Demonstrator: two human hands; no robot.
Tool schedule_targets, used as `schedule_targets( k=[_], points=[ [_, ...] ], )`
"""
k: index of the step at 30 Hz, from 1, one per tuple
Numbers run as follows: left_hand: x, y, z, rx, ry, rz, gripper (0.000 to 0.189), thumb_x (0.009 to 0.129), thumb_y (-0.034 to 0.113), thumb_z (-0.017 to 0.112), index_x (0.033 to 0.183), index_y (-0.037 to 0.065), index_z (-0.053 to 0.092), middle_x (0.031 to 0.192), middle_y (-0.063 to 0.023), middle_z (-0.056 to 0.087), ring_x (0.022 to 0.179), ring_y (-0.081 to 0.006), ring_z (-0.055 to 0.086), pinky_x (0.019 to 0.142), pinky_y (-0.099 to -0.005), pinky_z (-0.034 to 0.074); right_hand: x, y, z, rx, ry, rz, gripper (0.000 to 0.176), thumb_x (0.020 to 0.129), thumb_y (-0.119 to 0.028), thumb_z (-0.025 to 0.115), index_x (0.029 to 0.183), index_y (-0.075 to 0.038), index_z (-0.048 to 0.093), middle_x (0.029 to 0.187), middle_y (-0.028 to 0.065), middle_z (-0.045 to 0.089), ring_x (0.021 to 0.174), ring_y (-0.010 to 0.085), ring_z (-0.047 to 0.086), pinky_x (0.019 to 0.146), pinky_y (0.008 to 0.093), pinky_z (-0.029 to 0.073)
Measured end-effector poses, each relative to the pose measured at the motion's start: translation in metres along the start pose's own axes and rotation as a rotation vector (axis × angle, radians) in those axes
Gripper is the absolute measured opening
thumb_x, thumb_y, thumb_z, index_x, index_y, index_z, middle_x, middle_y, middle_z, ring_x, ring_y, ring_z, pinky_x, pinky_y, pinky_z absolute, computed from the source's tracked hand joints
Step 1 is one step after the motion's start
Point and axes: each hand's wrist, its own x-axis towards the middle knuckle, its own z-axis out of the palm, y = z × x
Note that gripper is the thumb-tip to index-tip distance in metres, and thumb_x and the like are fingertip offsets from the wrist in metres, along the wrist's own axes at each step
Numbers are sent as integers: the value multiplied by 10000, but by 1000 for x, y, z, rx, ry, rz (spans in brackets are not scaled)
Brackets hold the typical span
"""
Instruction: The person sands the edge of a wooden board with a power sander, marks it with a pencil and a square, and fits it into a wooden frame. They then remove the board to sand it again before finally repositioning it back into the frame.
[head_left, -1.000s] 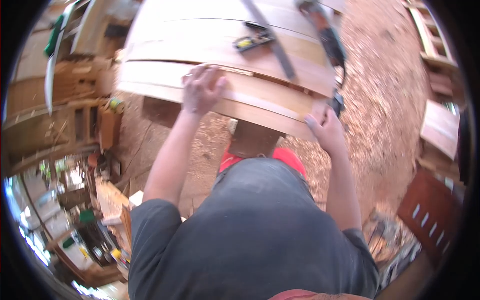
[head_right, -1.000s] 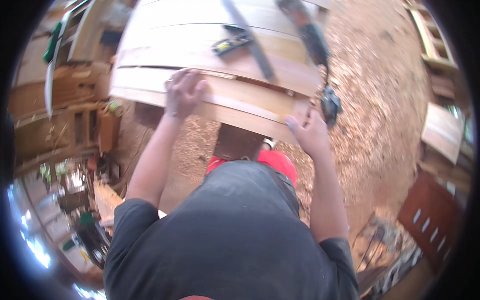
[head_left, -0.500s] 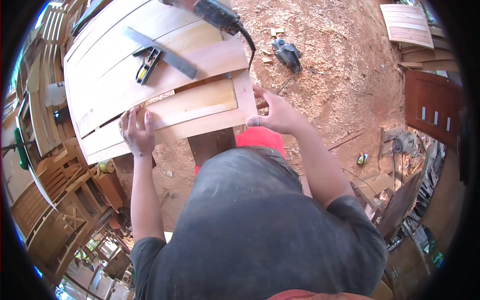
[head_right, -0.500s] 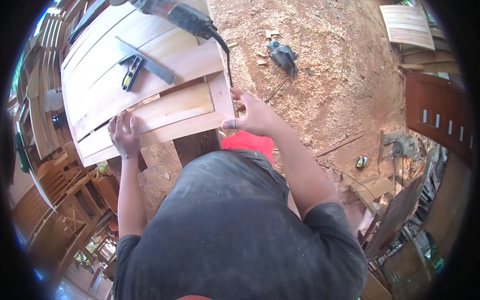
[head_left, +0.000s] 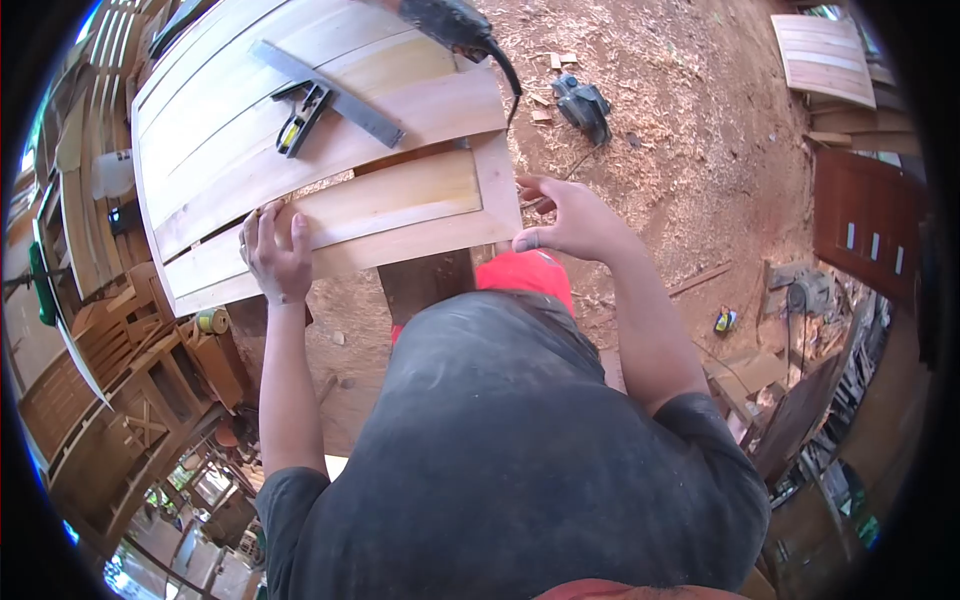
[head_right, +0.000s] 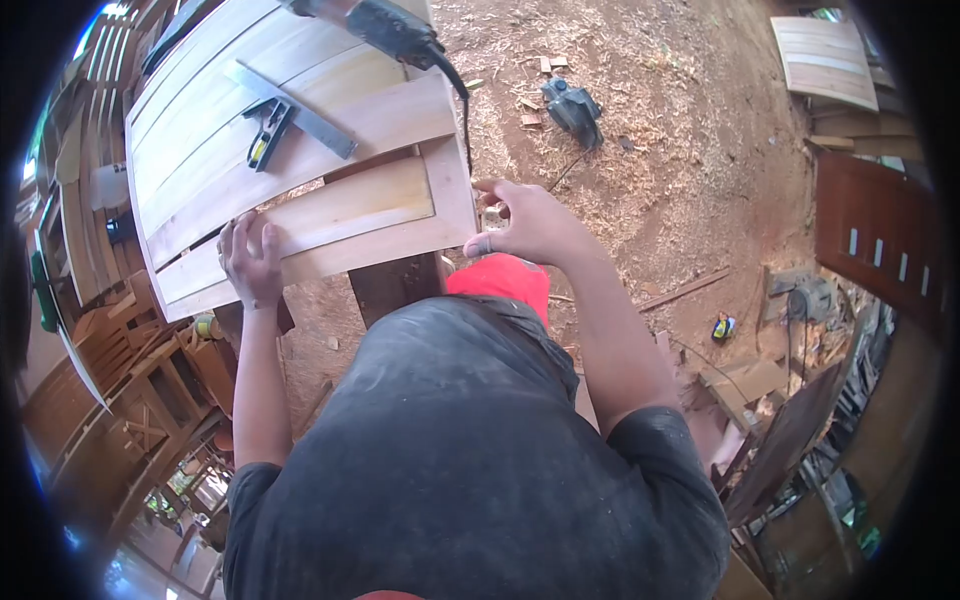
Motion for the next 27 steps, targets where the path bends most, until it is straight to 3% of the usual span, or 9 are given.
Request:
schedule_targets(
  k=[3,6,9,12,19,27],
  points=[
    [-3,-6,2,69,-5,11,408,982,392,704,1268,103,742,1336,-151,688,1340,-335,574,1157,-508,389,-4,-30,-11,-426,-24,-32,805,761,-466,948,1351,6,669,1262,206,735,1139,372,713,964,442,572],
    [-1,-12,3,97,-9,65,401,982,425,702,1246,126,749,1309,-139,715,1318,-310,605,1120,-474,404,-6,-62,-1,-422,236,-139,532,863,-363,879,1198,5,690,1143,207,729,1085,410,701,955,489,558],
    [4,-17,-5,144,27,182,351,976,445,700,1180,169,772,1167,-86,763,1200,-287,679,1063,-470,432,4,-95,14,-505,244,-431,432,922,-298,824,1200,-4,673,1147,196,705,1114,387,685,977,475,549],
    [11,-14,-15,94,10,148,322,967,436,702,1138,179,789,1108,-52,771,1153,-278,705,1028,-496,453,35,-111,39,-640,206,-598,535,886,-278,856,1289,1,640,1221,199,685,1181,393,657,1033,480,525],
    [12,-4,-28,28,6,96,430,937,450,730,1188,104,779,1218,-147,739,1205,-325,678,1081,-497,435,43,-136,74,-842,237,-516,768,844,-369,888,1395,52,558,1305,198,657,1283,363,613,1086,471,492],
    [6,-4,-14,-21,82,92,468,928,453,732,1222,88,737,1219,-132,701,1206,-339,663,1063,-514,427,41,-145,83,-834,273,-371,690,867,-423,861,1326,22,602,1282,176,638,1235,349,603,1084,459,474]
  ],
)
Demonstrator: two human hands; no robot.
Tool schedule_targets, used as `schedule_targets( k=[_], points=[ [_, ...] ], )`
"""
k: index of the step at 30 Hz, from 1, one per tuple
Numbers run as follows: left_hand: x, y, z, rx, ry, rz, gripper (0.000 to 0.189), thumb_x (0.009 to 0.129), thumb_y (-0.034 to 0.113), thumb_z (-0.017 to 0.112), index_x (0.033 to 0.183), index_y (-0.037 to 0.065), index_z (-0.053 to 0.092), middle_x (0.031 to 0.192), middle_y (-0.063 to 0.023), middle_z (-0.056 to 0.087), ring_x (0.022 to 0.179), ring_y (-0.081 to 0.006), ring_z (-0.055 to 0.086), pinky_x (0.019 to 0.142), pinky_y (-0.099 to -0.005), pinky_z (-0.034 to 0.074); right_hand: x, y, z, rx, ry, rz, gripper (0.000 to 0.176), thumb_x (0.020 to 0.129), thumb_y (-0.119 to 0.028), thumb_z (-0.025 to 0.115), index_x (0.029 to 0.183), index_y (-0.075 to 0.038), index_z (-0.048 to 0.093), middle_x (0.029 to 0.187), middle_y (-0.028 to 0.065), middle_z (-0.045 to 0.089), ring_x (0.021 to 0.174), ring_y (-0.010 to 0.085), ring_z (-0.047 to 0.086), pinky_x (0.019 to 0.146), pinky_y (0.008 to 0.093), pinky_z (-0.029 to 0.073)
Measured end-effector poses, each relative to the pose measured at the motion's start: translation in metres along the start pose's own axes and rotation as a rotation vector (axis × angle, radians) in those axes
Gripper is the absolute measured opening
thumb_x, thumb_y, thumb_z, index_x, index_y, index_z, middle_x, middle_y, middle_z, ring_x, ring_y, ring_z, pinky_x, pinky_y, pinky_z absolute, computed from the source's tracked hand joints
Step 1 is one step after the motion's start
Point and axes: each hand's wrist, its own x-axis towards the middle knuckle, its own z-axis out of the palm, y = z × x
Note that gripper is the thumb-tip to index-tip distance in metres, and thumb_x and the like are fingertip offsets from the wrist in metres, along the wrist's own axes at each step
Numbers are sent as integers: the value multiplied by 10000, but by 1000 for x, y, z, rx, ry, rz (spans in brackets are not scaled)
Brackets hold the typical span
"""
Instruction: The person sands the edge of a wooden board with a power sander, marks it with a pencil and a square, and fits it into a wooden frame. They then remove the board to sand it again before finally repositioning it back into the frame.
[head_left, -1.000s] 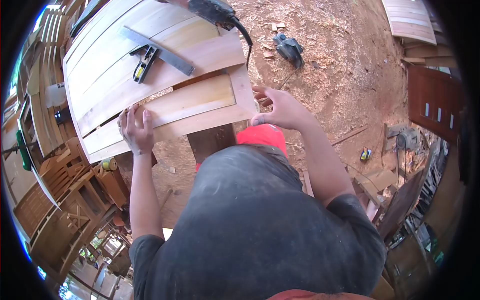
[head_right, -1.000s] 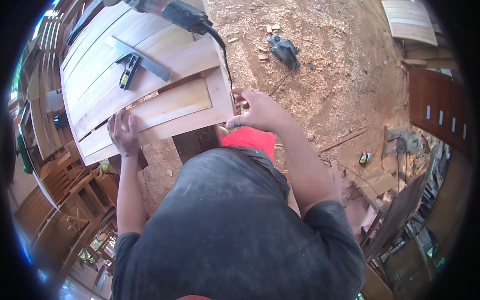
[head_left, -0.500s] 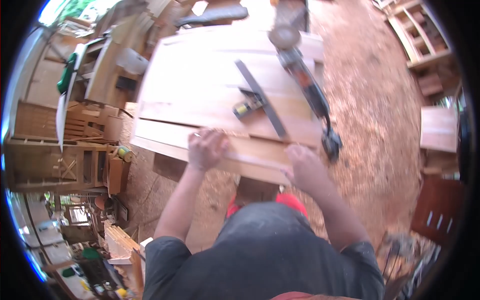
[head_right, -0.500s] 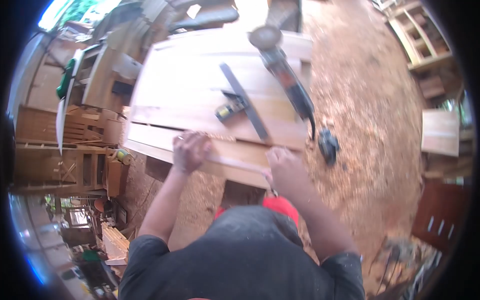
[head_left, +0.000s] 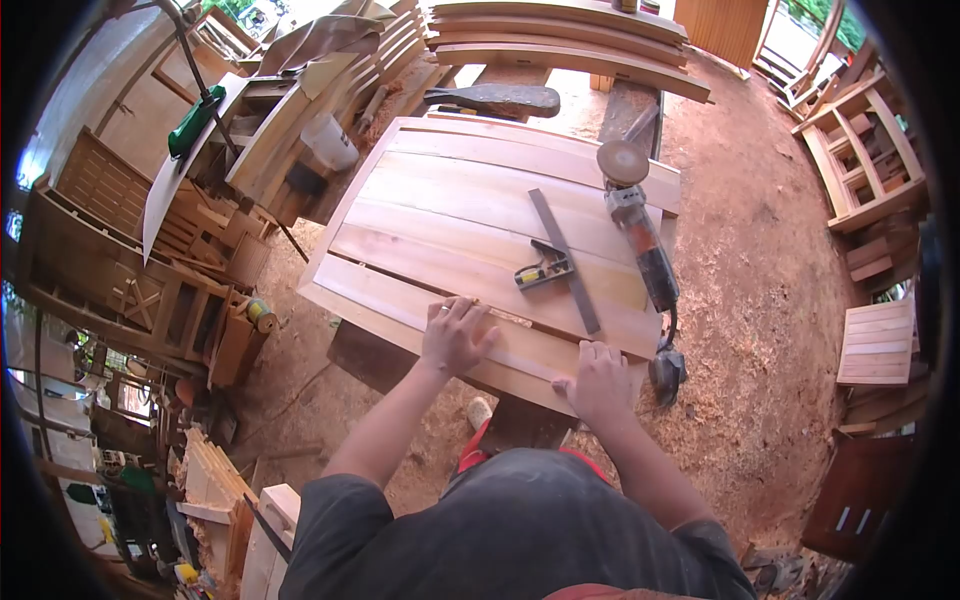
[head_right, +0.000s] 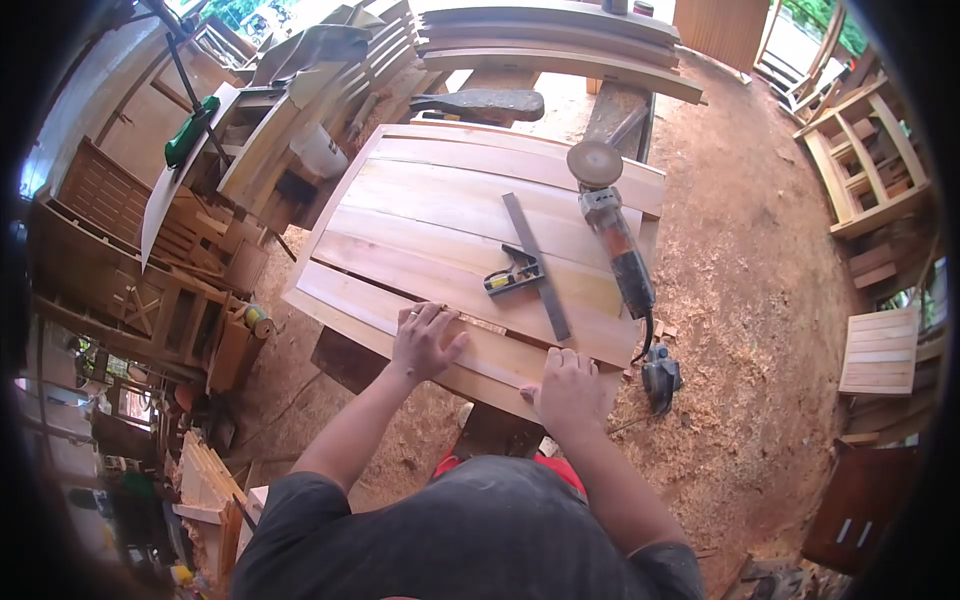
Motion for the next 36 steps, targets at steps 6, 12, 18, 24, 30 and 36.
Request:
schedule_targets(
  k=[6,12,18,24,30,36],
  points=[
    [4,4,-4,-52,-17,-41,443,905,448,751,1172,96,729,1228,-145,696,1208,-352,655,1078,-508,404,0,3,9,-12,78,-21,650,865,-394,865,1301,23,622,1248,167,615,1233,357,565,1080,444,472],
    [5,2,-3,-44,47,-23,387,904,433,755,1122,116,710,1183,-136,690,1177,-349,646,1051,-503,399,2,0,16,-13,125,1,683,823,-397,896,1290,28,636,1243,166,612,1223,363,563,1084,438,469],
    [13,-1,3,-100,209,-8,293,902,422,759,997,153,696,1059,-86,678,1057,-325,633,952,-518,402,-16,-15,6,-96,66,-27,593,809,-362,900,1232,-17,668,1262,152,613,1201,351,569,1079,476,457],
    [6,-4,-2,-26,112,119,297,906,398,752,1067,149,729,1111,-66,694,1074,-280,662,1005,-500,410,-34,-5,13,-13,117,2,631,819,-352,893,1300,-30,641,1346,135,585,1291,336,548,1125,492,419],
    [12,-23,-6,-25,84,148,258,935,335,726,1084,125,739,1149,-76,701,1123,-281,670,1025,-475,445,-29,7,27,-26,256,0,757,841,-355,877,1436,-2,572,1414,150,562,1387,339,513,1161,487,410],
    [14,-21,-8,-23,74,136,249,931,328,727,1042,106,738,1143,-87,695,1122,-293,666,1026,-474,449,-14,1,15,-70,163,49,761,833,-471,879,1383,-13,617,1322,119,602,1315,306,564,1113,479,442]
  ],
)
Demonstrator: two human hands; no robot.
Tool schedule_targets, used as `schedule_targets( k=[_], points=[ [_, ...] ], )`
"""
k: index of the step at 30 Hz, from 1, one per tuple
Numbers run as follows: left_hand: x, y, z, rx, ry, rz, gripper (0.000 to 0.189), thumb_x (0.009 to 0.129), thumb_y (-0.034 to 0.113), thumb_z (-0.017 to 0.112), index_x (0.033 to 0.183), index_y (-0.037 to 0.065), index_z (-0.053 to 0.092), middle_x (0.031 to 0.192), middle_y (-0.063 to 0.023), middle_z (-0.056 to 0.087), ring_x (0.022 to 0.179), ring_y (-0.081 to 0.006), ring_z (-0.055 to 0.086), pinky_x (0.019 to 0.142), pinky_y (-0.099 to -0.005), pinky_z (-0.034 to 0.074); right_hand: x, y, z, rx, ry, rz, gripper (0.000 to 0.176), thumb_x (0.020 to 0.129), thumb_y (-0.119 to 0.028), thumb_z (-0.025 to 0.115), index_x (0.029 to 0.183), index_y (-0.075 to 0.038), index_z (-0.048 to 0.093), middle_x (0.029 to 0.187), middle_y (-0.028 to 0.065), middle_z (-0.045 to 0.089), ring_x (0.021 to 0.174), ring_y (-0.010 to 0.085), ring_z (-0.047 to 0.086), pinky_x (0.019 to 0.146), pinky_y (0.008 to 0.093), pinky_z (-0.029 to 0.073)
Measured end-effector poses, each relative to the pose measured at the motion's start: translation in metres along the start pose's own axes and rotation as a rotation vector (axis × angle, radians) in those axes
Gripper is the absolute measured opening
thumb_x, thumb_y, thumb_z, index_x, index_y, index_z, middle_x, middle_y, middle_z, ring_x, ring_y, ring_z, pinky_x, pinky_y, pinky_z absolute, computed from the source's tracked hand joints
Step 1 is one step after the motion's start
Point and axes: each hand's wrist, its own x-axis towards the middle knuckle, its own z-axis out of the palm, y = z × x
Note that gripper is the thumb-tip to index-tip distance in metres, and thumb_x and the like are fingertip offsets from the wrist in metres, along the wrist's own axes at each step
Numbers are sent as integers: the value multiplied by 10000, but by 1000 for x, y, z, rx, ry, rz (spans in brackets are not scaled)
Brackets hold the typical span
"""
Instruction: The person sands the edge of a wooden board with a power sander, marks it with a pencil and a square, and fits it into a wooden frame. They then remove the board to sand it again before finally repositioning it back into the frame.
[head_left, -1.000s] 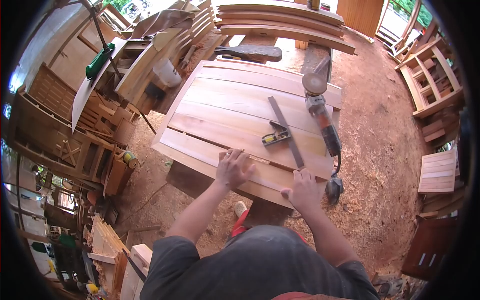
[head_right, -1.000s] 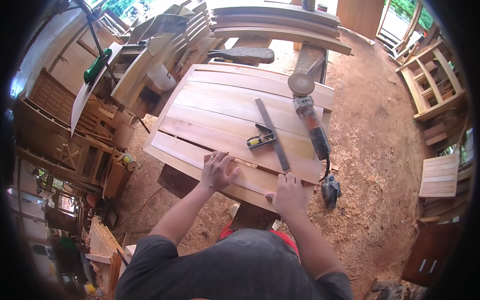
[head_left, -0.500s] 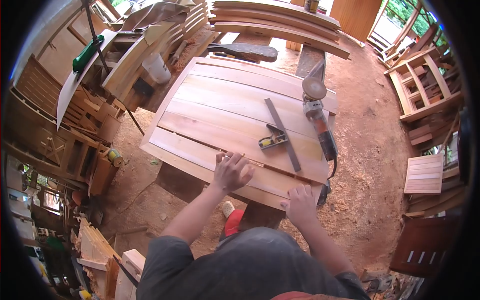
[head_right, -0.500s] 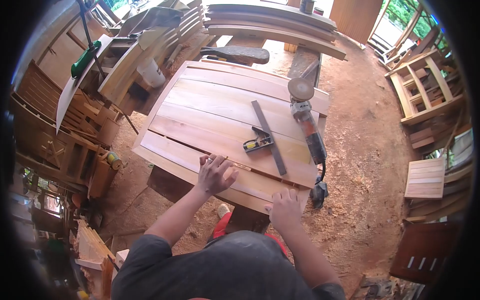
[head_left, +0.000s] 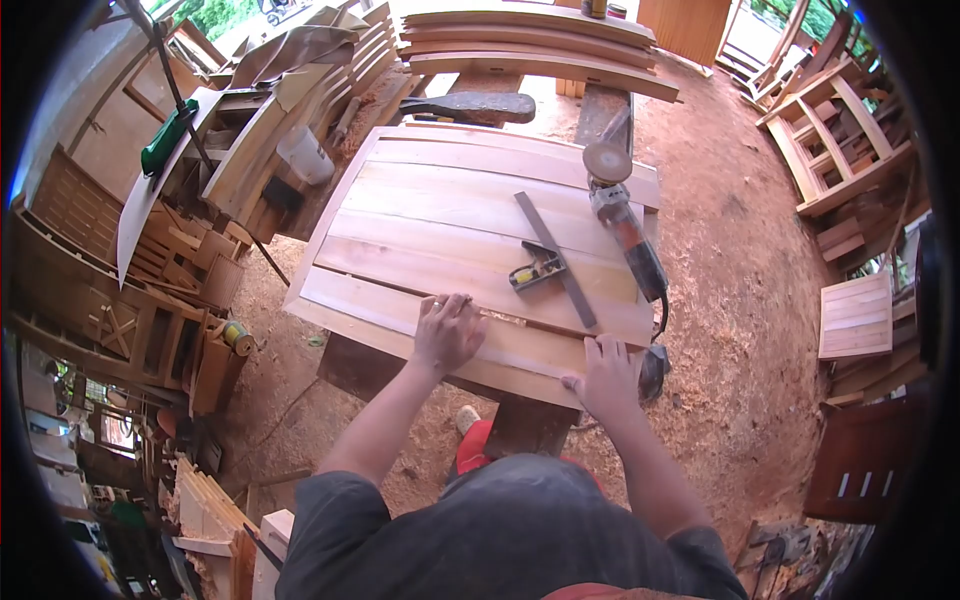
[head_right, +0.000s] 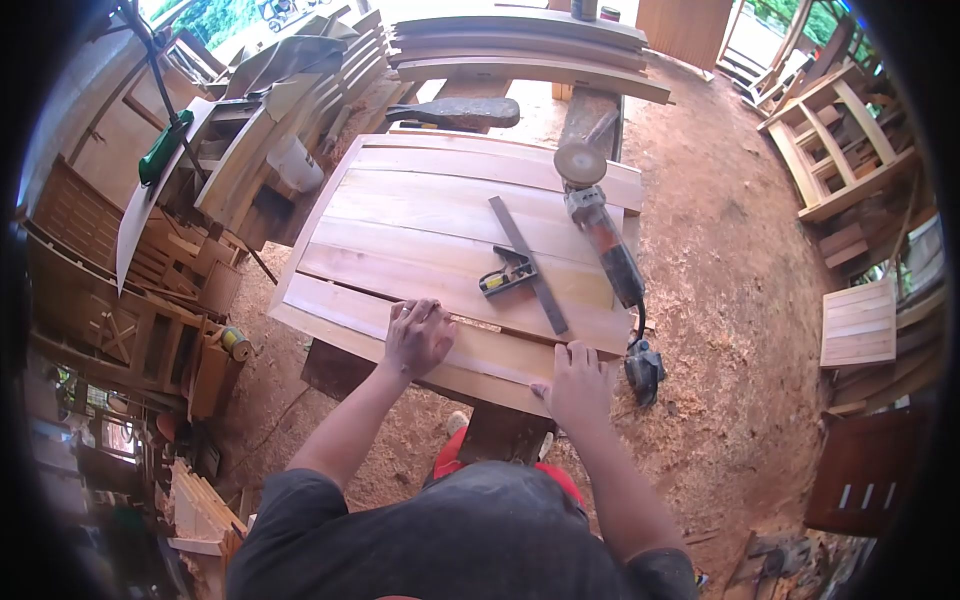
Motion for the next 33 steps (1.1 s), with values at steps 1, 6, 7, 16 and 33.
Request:
schedule_targets(
  k=[1,6,7,16,33],
  points=[
    [1,1,-1,-14,-4,-1,252,930,332,728,1031,102,736,1138,-86,693,1119,-296,664,1024,-476,449,4,-2,-6,-10,-35,16,751,829,-481,881,1359,-13,629,1299,120,604,1295,307,572,1103,477,450],
    [2,0,3,-24,-5,-8,271,920,354,732,993,94,714,1123,-98,667,1111,-312,649,1012,-487,446,11,-3,-11,-22,-70,37,725,811,-492,891,1294,-4,660,1234,143,593,1235,336,581,1074,471,474],
    [2,1,2,-31,3,-6,274,918,358,734,986,94,709,1120,-100,662,1111,-315,646,1010,-488,445,11,-1,-7,4,-60,38,734,794,-467,907,1300,3,658,1231,153,586,1226,353,575,1076,480,466],
    [3,-4,4,-103,-61,-40,313,932,367,730,994,61,714,1177,-150,666,1133,-341,648,1022,-509,478,16,10,4,30,-8,-50,716,772,-467,924,1213,25,647,1195,169,575,1177,367,577,1041,464,482],
    [4,-5,2,-91,-87,31,292,945,321,688,1070,60,727,1159,-132,663,1104,-321,657,990,-494,495,20,-8,-10,-70,-117,32,807,758,-573,905,1262,14,675,1248,181,570,1254,374,542,1080,467,480]
  ],
)
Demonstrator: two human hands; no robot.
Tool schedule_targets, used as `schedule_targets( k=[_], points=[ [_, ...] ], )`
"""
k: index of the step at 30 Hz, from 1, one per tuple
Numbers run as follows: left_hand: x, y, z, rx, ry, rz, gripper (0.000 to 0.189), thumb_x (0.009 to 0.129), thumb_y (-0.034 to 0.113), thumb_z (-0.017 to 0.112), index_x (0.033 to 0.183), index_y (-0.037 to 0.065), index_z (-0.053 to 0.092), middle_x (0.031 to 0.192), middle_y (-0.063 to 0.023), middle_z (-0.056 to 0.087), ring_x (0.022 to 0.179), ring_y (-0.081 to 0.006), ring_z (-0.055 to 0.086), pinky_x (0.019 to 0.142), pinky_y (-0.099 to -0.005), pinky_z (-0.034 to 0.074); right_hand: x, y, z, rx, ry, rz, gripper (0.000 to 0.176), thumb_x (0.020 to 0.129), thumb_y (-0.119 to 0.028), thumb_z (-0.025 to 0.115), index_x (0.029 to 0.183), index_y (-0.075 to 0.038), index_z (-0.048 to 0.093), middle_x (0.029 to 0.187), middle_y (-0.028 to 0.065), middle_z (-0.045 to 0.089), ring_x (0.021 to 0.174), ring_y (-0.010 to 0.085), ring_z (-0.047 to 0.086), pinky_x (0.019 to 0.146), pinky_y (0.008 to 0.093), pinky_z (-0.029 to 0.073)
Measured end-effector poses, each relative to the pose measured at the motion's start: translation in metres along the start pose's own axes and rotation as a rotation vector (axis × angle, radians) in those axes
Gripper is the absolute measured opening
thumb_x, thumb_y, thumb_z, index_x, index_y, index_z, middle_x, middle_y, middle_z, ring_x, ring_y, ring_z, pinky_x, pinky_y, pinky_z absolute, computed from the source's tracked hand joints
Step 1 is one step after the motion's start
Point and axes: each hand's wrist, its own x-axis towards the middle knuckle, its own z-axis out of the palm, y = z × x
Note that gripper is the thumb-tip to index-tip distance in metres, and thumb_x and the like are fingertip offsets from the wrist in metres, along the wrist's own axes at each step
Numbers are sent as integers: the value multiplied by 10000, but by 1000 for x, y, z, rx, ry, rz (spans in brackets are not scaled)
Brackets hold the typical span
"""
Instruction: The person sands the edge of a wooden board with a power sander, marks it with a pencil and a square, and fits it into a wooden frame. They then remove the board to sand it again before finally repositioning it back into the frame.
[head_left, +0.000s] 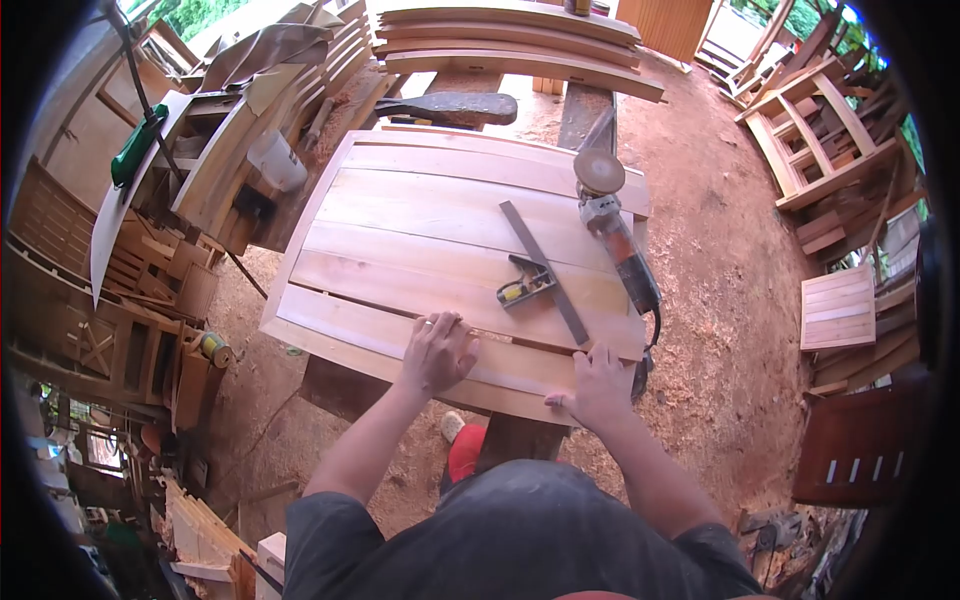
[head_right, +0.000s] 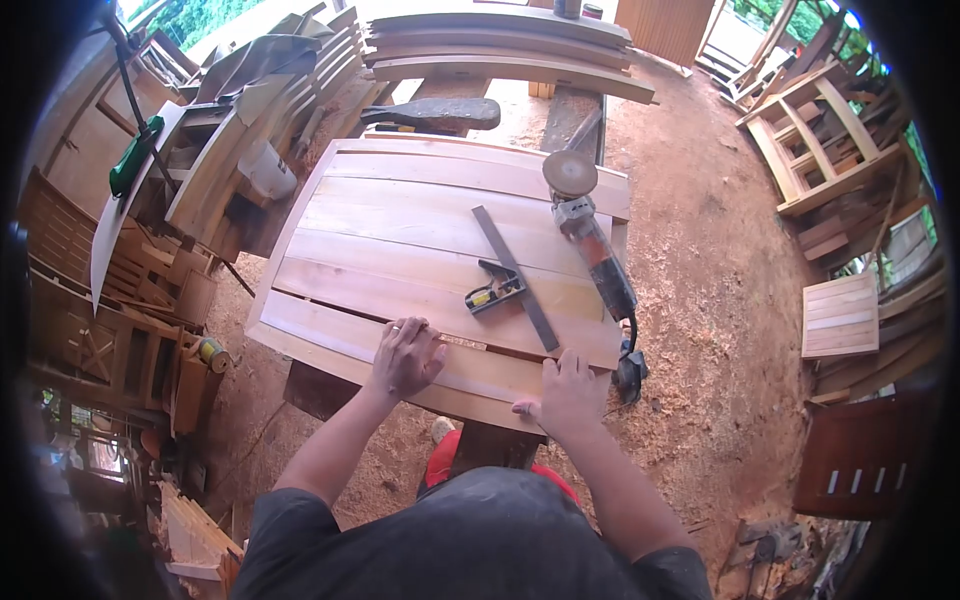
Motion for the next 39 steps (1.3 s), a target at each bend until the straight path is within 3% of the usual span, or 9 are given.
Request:
schedule_targets(
  k=[5,11,14,22,25,28,32,38,39],
  points=[
    [-5,2,-2,29,-15,36,316,944,316,690,1127,60,726,1177,-131,657,1138,-321,645,1021,-496,486,5,-11,-3,31,-60,126,837,737,-607,909,1256,16,707,1275,182,575,1271,371,544,1123,465,457],
    [-2,4,0,16,-70,-11,280,953,329,687,1080,80,694,1184,-149,636,1142,-351,629,1035,-512,472,1,-6,3,33,34,68,826,729,-607,919,1172,57,705,1233,184,584,1242,360,557,1073,459,499],
    [-4,1,7,17,7,16,289,949,340,691,1063,75,690,1176,-161,633,1141,-354,627,1026,-514,478,0,-5,3,4,54,24,815,749,-608,904,1159,65,694,1202,182,584,1233,362,556,1075,462,494],
    [-4,-3,6,-32,60,-2,292,925,337,718,1038,69,689,1156,-156,631,1108,-349,639,1005,-485,501,0,-4,10,44,21,49,780,734,-433,949,1293,29,661,1256,189,585,1247,398,559,1063,516,458],
    [-15,-7,3,-127,-66,74,341,899,366,758,1073,80,691,1159,-144,628,1115,-336,635,1005,-491,494,-4,-4,15,38,107,-23,782,775,-421,923,1347,22,626,1239,190,598,1216,415,570,1072,546,435],
    [-11,-12,8,-102,21,65,479,860,468,820,1135,96,696,1179,-125,631,1145,-322,632,1027,-492,477,-9,-3,14,24,175,-104,792,771,-442,921,1338,25,626,1251,179,621,1233,397,578,1067,526,445],
    [-3,-11,-1,-104,-67,92,691,791,646,848,1216,121,705,1207,-112,643,1182,-312,632,1057,-495,454,-9,1,15,101,229,-137,788,783,-465,909,1326,31,626,1301,174,643,1270,368,597,1068,489,471],
    [-5,-9,-1,-48,-98,110,530,889,529,797,1188,99,719,1161,-118,664,1110,-329,653,1009,-501,482,1,-13,12,181,164,-227,703,860,-450,859,1302,44,623,1252,188,677,1216,366,641,1075,465,489],
    [0,-1,-9,-28,-91,105,441,909,428,777,1182,86,723,1151,-125,666,1092,-341,659,999,-507,492,4,-18,15,182,137,-206,684,878,-471,836,1282,41,627,1232,185,677,1211,357,639,1079,457,485]
  ],
)
